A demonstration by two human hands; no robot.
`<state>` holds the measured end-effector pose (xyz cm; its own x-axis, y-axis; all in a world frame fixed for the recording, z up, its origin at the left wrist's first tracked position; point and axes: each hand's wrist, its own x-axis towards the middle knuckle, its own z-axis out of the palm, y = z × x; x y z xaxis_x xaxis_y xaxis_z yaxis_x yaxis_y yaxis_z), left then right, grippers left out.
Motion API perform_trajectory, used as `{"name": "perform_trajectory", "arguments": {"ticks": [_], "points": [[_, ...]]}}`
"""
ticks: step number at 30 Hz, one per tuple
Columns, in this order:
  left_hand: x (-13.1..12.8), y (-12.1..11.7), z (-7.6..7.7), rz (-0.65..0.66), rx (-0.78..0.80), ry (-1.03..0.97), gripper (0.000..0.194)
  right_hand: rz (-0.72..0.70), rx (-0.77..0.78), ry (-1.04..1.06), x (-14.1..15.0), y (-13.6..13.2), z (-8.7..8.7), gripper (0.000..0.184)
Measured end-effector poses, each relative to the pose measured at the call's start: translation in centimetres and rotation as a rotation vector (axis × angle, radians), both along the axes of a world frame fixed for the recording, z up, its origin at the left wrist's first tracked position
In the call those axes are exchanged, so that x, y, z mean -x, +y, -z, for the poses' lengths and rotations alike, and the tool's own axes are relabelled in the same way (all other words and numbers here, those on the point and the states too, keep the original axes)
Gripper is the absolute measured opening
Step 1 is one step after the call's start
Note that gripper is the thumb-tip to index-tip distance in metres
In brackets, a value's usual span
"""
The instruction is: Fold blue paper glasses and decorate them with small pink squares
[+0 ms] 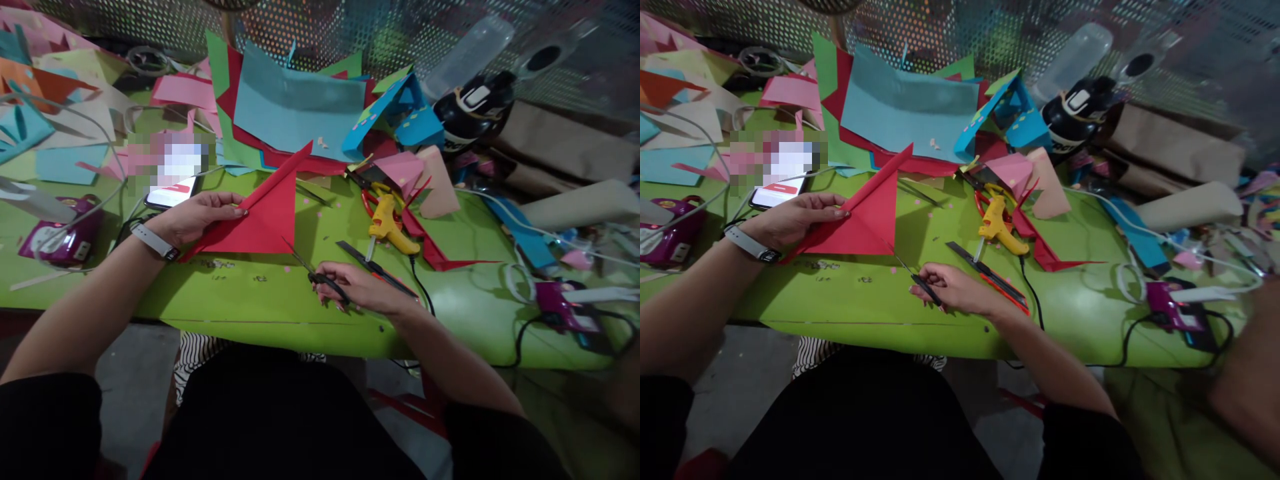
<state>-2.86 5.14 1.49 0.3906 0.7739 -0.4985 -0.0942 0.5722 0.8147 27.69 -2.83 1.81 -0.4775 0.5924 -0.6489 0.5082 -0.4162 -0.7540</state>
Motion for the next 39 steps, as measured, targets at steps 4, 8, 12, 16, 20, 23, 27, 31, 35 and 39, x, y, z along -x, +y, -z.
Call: {"name": "perform_trajectory", "arguments": {"ticks": [4, 8, 12, 16, 20, 23, 27, 31, 35, 39], "points": [[-0.09, 0.01, 0.19, 0.006, 0.004, -0.004, 0.012, 0.006, 0.003, 0.002, 0.08, 0.04, -0.10, 0.050], [-0.09, -0.01, 0.43, -0.005, 0.024, -0.024, 0.015, 0.015, -0.003, 0.006, 0.03, -0.01, 0.02, 0.049], [-0.11, -0.12, 0.47, 0.006, 0.022, -0.024, 0.016, 0.018, -0.014, 0.011, -0.13, -0.09, 0.55, 0.049], [-0.20, -0.18, 0.39, 0.005, 0.026, -0.025, 0.014, 0.021, -0.020, 0.017, -0.09, -0.08, 0.66, 0.047], [-0.16, -0.11, 0.45, 0.017, 0.016, -0.030, 0.014, 0.018, -0.024, 0.005, 0.06, -0.01, 0.34, 0.047], [-0.08, -0.06, 0.49, 0.023, 0.006, -0.044, 0.013, 0.025, -0.016, -0.003, 0.03, -0.04, 0.37, 0.048], [-0.09, -0.09, 0.51, 0.023, 0.002, -0.017, 0.013, 0.017, -0.024, -0.001, -0.13, -0.11, 0.63, 0.046], [-0.17, -0.18, 0.52, 0.025, -0.013, -0.008, 0.012, 0.008, -0.035, -0.013, -0.06, -0.11, 0.56, 0.045], [-0.24, -0.24, 0.39, 0.027, -0.002, -0.027, 0.012, 0.007, -0.033, -0.021, 0.04, -0.13, 0.39, 0.048], [-0.32, -0.26, 0.19, 0.020, 0.001, -0.018, 0.014, 0.003, -0.045, -0.023, 0.00, -0.16, 0.43, 0.048]]}}
